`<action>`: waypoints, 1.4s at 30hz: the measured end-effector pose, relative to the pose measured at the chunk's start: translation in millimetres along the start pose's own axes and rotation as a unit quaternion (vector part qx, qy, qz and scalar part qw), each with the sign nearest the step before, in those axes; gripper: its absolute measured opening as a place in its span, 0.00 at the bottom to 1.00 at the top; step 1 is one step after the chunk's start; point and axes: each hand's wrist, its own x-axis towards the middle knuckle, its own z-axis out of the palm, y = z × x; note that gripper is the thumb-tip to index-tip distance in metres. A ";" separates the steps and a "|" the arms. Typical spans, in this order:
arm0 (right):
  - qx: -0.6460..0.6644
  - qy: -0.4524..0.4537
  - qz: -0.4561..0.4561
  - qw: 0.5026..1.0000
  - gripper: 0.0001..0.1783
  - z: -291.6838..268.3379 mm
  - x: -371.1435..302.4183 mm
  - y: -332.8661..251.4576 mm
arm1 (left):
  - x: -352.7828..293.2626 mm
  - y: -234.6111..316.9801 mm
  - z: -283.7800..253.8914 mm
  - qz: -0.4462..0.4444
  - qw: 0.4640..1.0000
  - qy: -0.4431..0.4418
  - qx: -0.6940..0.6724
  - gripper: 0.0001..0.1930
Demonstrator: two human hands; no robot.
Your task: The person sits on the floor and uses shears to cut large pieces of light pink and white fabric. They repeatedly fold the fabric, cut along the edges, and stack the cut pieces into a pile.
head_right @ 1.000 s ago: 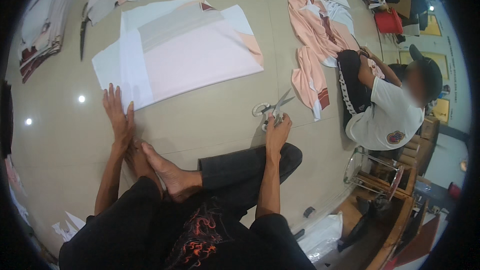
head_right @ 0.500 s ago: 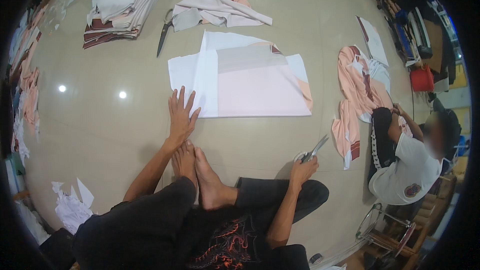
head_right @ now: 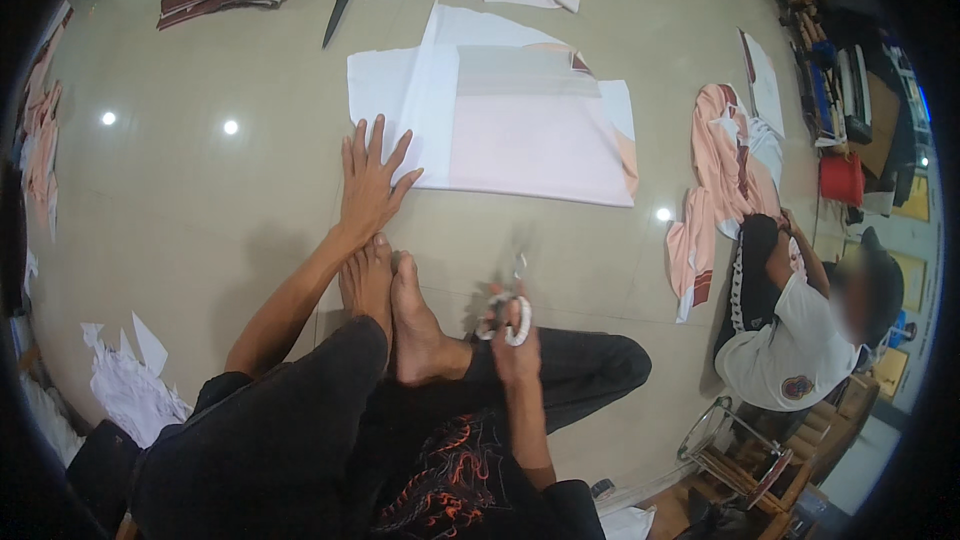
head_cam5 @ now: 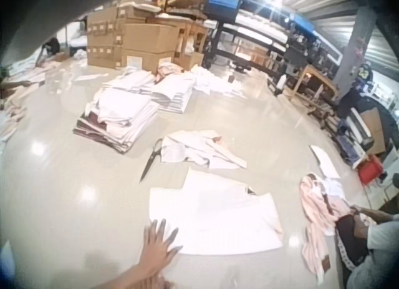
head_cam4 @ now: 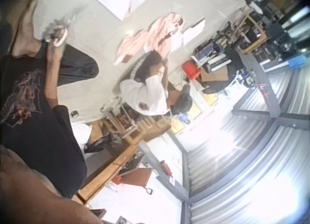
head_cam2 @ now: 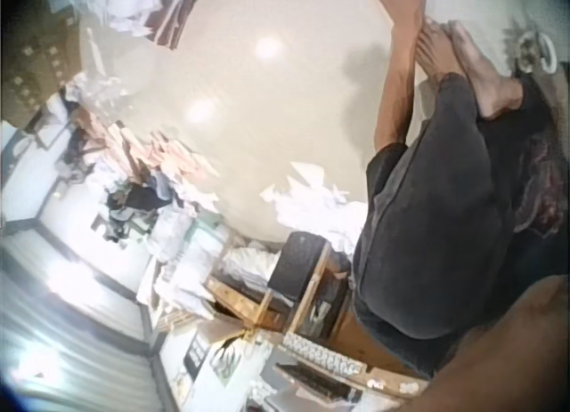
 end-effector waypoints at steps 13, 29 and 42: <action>-0.121 -0.021 -0.018 0.992 0.38 82.0 64.0 36.6 | -0.5 2.7 2.7 -0.010 1.000 -0.022 0.011 0.32; -0.232 0.025 -0.056 0.971 0.32 90.1 66.6 46.9 | -0.2 1.9 2.8 -0.016 0.998 -0.048 0.020 0.33; -0.165 0.035 -0.066 0.983 0.32 114.3 94.8 34.8 | -1.5 1.3 6.3 -0.016 0.998 -0.051 0.028 0.33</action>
